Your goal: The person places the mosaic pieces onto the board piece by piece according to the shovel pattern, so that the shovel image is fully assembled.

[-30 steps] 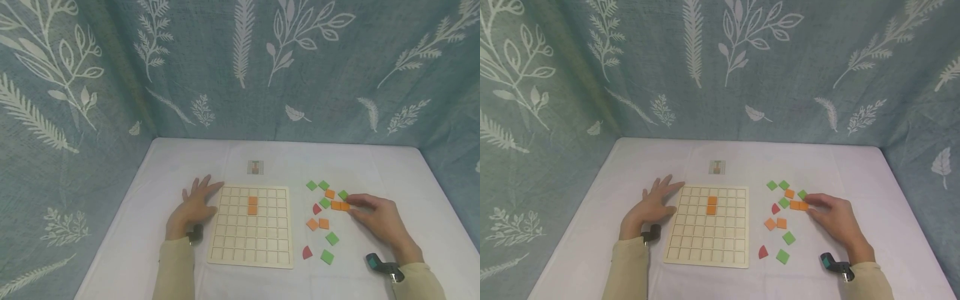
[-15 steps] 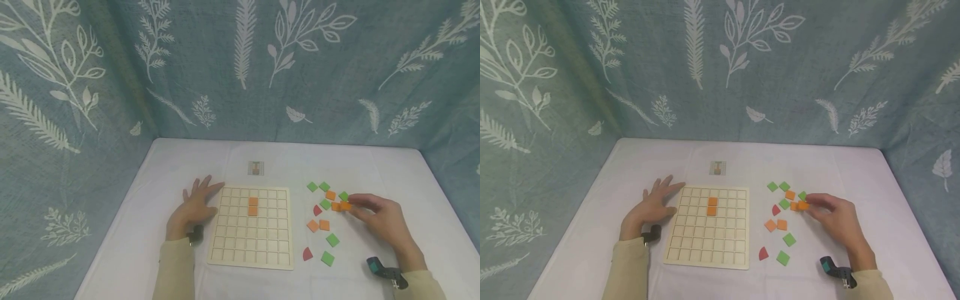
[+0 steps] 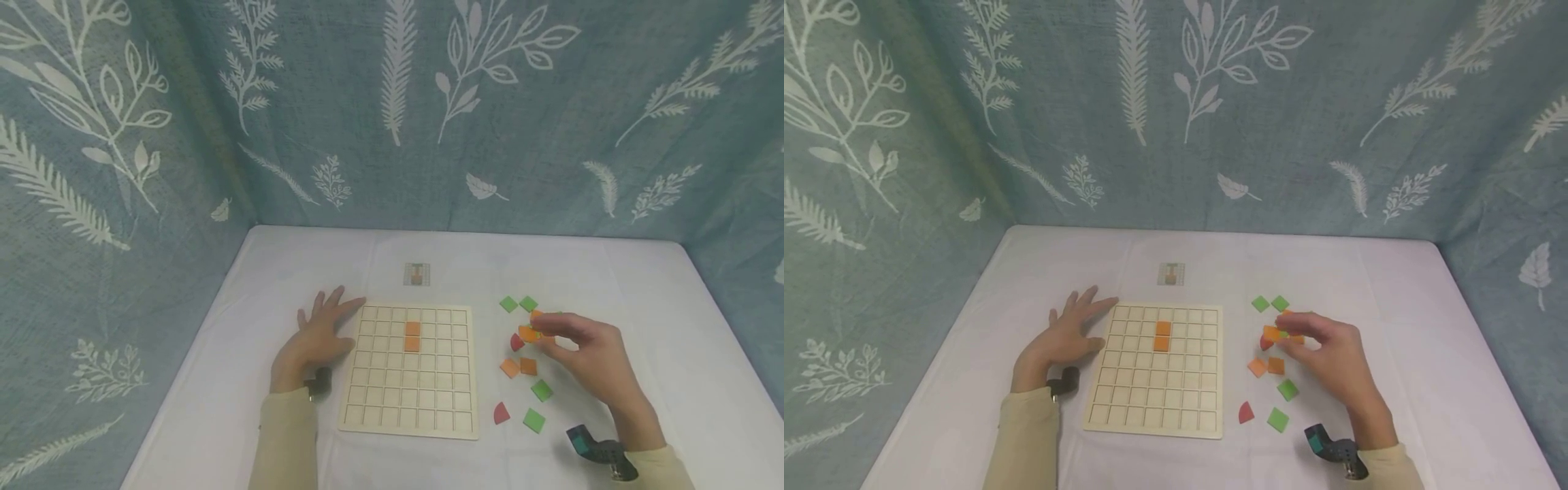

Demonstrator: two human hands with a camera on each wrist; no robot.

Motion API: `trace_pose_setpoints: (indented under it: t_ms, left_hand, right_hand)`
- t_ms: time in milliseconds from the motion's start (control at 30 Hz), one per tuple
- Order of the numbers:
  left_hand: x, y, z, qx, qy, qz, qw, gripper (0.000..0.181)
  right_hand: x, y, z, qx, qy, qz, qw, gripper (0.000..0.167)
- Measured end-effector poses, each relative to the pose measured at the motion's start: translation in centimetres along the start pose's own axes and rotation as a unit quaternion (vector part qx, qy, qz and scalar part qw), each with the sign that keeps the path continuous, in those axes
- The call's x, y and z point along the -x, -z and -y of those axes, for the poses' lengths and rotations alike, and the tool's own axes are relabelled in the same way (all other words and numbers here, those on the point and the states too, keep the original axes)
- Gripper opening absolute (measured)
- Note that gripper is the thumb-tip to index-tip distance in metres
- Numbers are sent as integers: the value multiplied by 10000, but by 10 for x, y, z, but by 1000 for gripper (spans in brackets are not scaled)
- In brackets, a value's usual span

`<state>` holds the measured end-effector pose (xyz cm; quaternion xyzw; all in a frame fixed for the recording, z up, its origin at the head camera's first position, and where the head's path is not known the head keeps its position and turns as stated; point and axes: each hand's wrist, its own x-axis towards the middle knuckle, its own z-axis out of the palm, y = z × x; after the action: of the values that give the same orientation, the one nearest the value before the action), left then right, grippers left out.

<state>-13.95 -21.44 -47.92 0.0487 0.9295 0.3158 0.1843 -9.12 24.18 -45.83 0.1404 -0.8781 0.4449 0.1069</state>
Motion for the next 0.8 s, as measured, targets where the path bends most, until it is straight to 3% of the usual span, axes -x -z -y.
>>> trace_pose_setpoints:
  t_ms: [400, 600, 800]
  left_hand:
    - [-1, -1, 0, -9, 3, -7, 10000, 86]
    - [-2, -1, 1, 15, -1, -7, 10000, 87]
    - [-3, -1, 3, -24, -12, -40, 10000, 87]
  right_hand:
    - [-6, -44, 20, -338, -197, 413, 9984, 32]
    - [-9, -63, 30, -240, -182, 495, 9983, 34]
    - [-11, -79, 37, -622, -68, 753, 9952, 31]
